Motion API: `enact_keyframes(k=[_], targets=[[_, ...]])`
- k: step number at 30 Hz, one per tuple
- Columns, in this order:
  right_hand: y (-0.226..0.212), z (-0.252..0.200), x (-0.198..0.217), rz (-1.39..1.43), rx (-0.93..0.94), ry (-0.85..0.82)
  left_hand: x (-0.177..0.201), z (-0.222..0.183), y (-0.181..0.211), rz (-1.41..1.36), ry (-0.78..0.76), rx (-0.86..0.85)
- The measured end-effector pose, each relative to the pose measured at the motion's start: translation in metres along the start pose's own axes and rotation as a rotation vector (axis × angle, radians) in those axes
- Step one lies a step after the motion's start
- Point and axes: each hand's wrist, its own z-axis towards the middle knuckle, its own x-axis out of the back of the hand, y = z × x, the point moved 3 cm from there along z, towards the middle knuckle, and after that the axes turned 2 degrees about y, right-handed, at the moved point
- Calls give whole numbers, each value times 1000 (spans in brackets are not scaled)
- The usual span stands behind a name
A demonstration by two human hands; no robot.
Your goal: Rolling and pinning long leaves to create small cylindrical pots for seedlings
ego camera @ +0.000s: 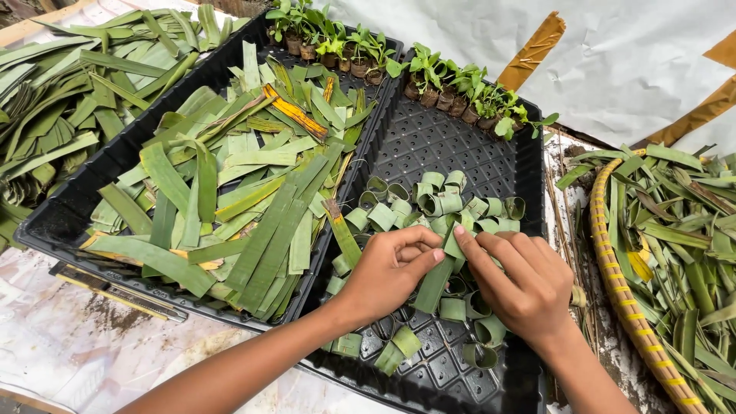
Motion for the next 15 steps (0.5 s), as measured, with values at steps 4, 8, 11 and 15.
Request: enact_keyframes(k=[4,8,11,15], targets=[[-3,2,1,-87,60,8,-1,1,4,-83,-63,-23],[-4,-1,-1,-111,88,14,-1,0,6,-233,-90,-37],[-6,-1,-3,-102,82,31,-1,0,3,-194,-19,26],[-8,-5,-7,-49,45,-12,1,4,-11,-205,66,23]])
